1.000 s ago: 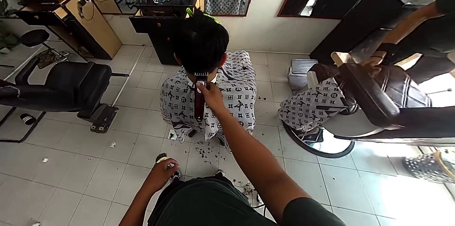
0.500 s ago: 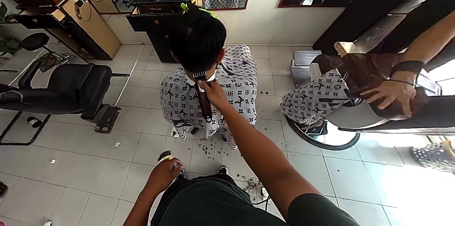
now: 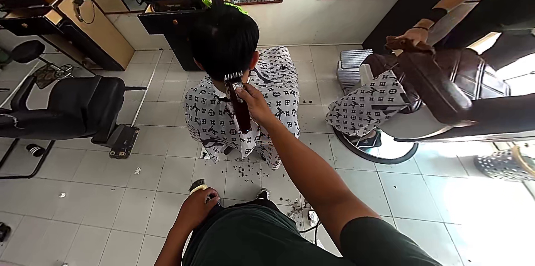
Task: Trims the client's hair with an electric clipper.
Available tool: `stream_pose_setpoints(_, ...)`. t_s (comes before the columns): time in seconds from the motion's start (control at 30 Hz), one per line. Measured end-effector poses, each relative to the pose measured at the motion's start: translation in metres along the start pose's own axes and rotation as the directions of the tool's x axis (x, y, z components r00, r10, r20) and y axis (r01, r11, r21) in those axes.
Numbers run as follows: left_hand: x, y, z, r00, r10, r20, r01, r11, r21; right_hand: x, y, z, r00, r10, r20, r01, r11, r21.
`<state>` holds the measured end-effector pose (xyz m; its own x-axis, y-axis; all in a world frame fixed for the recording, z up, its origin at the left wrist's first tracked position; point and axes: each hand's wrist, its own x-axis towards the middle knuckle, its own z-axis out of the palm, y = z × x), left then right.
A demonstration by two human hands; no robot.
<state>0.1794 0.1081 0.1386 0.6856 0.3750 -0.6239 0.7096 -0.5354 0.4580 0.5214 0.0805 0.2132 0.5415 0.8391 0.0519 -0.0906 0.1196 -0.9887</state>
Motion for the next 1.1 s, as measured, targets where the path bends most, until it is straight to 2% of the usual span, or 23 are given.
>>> stream_pose_setpoints(0.1,-0.002,-0.007,-0.002,0.999,-0.009,-0.046,0.006,0.998,-0.058,-0.001,-0.004,-0.028,0.957,0.269,0.107,-0.267,0.963,-0.029)
stream_pose_setpoints(0.17,-0.003,-0.009,-0.005,0.998,-0.029,-0.047,0.022,0.989,-0.145,0.005,0.002,-0.043,0.941,0.325,0.099,-0.322,0.946,-0.044)
stream_pose_setpoints(0.3,-0.009,-0.004,-0.014,0.997,-0.062,0.038,0.07,0.952,-0.298,0.018,0.002,-0.055,0.926,0.373,0.058,-0.367,0.926,-0.091)
stream_pose_setpoints(0.5,-0.007,0.006,-0.024,0.998,-0.038,0.055,0.056,0.922,-0.383,0.014,-0.003,-0.056,0.958,0.27,0.091,-0.278,0.957,0.083)
stream_pose_setpoints(0.57,-0.013,0.006,-0.026,0.999,0.026,0.027,-0.007,0.84,-0.543,-0.007,0.0,-0.062,0.979,0.185,0.086,-0.195,0.972,0.129)
stream_pose_setpoints(0.63,-0.016,0.007,-0.027,0.994,0.091,-0.063,-0.108,0.688,-0.717,-0.03,0.014,-0.064,0.996,0.089,0.027,-0.092,0.918,0.385)
stream_pose_setpoints(0.67,-0.016,0.008,-0.026,0.989,0.099,-0.108,-0.146,0.619,-0.772,-0.042,0.02,-0.061,0.996,0.081,0.023,-0.082,0.866,0.494)
stream_pose_setpoints(0.73,-0.015,0.009,-0.027,0.983,0.077,-0.165,-0.18,0.542,-0.821,-0.067,0.033,-0.05,0.978,0.2,0.053,-0.198,0.83,0.521)
stream_pose_setpoints(0.83,-0.008,0.006,-0.031,0.986,0.066,-0.153,-0.164,0.542,-0.824,-0.109,0.062,-0.024,0.896,0.402,0.188,-0.444,0.815,0.372)
stream_pose_setpoints(0.9,0.003,0.001,-0.036,0.99,0.093,-0.11,-0.143,0.559,-0.817,-0.128,0.073,0.002,0.857,0.49,0.158,-0.513,0.788,0.34)
stream_pose_setpoints(0.97,0.014,-0.003,-0.043,0.99,0.119,-0.073,-0.129,0.585,-0.801,-0.14,0.074,0.031,0.824,0.561,0.071,-0.546,0.756,0.36)
stream_pose_setpoints(1.03,0.022,-0.007,-0.053,0.987,0.153,-0.044,-0.125,0.571,-0.812,-0.147,0.075,0.056,0.844,0.537,-0.008,-0.497,0.786,0.368)
stream_pose_setpoints(1.1,0.03,-0.014,-0.059,0.979,0.202,-0.028,-0.117,0.442,-0.89,-0.152,0.076,0.069,0.883,0.468,0.02,-0.458,0.854,0.248)
